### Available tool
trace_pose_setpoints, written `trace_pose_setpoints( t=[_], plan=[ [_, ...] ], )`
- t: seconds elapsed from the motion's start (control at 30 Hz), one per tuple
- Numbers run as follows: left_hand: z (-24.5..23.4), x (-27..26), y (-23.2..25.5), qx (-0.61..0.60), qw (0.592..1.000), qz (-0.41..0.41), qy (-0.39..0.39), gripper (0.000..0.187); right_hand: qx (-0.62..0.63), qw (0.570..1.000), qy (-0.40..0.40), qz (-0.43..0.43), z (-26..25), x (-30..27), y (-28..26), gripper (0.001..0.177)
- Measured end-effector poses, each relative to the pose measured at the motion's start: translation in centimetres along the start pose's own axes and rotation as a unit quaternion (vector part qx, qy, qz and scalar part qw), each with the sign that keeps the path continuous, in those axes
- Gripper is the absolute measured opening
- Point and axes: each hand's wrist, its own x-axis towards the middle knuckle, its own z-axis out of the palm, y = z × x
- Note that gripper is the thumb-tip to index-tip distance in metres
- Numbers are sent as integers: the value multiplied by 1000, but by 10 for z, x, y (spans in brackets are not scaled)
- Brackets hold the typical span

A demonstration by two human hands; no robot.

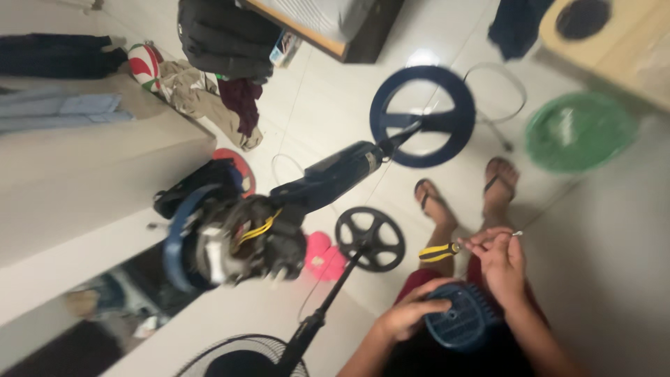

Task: The person uses a screwdriver to remove and reattach screws on the rear housing of a standing electric fan. They repeatedly loosen and tighten the same screw while holding the fan housing, without fully disassembling or reassembling the fan.

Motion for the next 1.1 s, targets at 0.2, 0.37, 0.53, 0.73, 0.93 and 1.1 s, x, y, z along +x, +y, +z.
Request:
trace_pose_setpoints(
  t=[0.2, 0.37, 0.53, 0.73, 0.93, 1.1],
  plan=[
    [10, -19, 35, 219, 971, 40, -81, 85, -128, 985, -43, -106, 19, 2, -94, 34],
    [20, -21, 60, 406, 899, 141, -85, 108, 5, 988, -135, 72, 45, -5, -214, 31],
    [30, -28, 64, 504, 813, 289, -50, 130, 95, 965, -113, 217, 65, -26, -252, 24],
    [16, -64, 69, 454, 782, 414, 105, 122, 65, 959, -114, 251, 117, -74, -226, 24],
    [9, -150, 61, 367, 722, 497, 311, 121, -293, 914, -130, 249, 191, -132, -253, 41],
    [34, -221, 65, 352, 624, 507, 479, 118, -566, 744, -278, 222, 220, -159, -246, 53]
  ],
)
